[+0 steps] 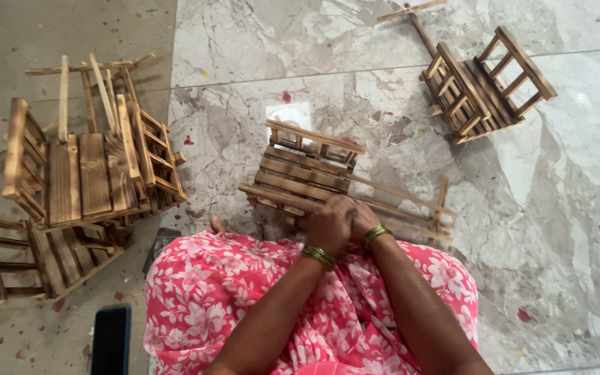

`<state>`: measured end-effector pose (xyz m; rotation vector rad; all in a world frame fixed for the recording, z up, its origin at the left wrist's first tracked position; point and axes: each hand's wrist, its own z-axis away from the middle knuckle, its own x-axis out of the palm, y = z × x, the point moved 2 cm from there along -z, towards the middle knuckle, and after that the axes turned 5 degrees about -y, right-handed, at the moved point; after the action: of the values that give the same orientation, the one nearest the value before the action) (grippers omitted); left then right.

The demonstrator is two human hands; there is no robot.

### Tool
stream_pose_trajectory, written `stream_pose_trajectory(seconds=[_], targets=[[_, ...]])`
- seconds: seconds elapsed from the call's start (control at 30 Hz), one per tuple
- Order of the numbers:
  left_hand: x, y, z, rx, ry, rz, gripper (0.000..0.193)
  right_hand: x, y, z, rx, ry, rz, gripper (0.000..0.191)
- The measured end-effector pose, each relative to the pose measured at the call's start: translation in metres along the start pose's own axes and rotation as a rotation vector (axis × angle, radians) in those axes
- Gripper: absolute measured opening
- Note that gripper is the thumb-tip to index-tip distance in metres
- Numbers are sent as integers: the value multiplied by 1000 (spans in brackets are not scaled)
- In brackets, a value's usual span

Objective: The person sits on the floor assembling small wooden furniture pieces. They rub a small wooden component with a sanding block, fit wooden slats and frames together, and press the parts of a miniature wooden cart-like piece into place by hand.

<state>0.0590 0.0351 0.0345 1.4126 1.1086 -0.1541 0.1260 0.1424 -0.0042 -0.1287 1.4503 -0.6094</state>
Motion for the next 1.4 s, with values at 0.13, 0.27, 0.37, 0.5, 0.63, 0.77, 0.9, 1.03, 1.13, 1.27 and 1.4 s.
stream_pose_trajectory(seconds=[0.13,0.27,0.37,0.5,0.63,0.77,0.9,1.03,1.13,1.27,1.4], targets=[[-50,-42,-12,-80,46,-219,11,-6,-5,6,44,29,-165,32],[-100,-82,-15,-194,180,-223,18,-13,-12,8,120,-48,-170,37],[-71,-60,-11,-124,124,-136,15,-12,-6,4,137,-39,-167,42],[-6,3,14,243,115,-82,20,-3,6,-1,-15,-6,-150,47],[-7,-4,18,222,35,-121,18,0,6,-1,60,-86,54,32],[-56,-44,13,139,115,-237,19,-6,-7,2,155,-89,-150,31],[-83,-49,12,-27,251,-63,17,-15,-18,4,126,-43,-172,35],[-87,-28,18,-62,293,30,29,-15,-14,3,130,-15,-189,36],[-90,-17,23,73,326,3,34,-9,-7,1,121,-27,-172,38],[-94,-23,25,-107,275,99,33,-1,0,-3,142,-47,-146,40],[-89,-23,27,-22,299,31,35,1,3,-6,126,-36,-142,39]])
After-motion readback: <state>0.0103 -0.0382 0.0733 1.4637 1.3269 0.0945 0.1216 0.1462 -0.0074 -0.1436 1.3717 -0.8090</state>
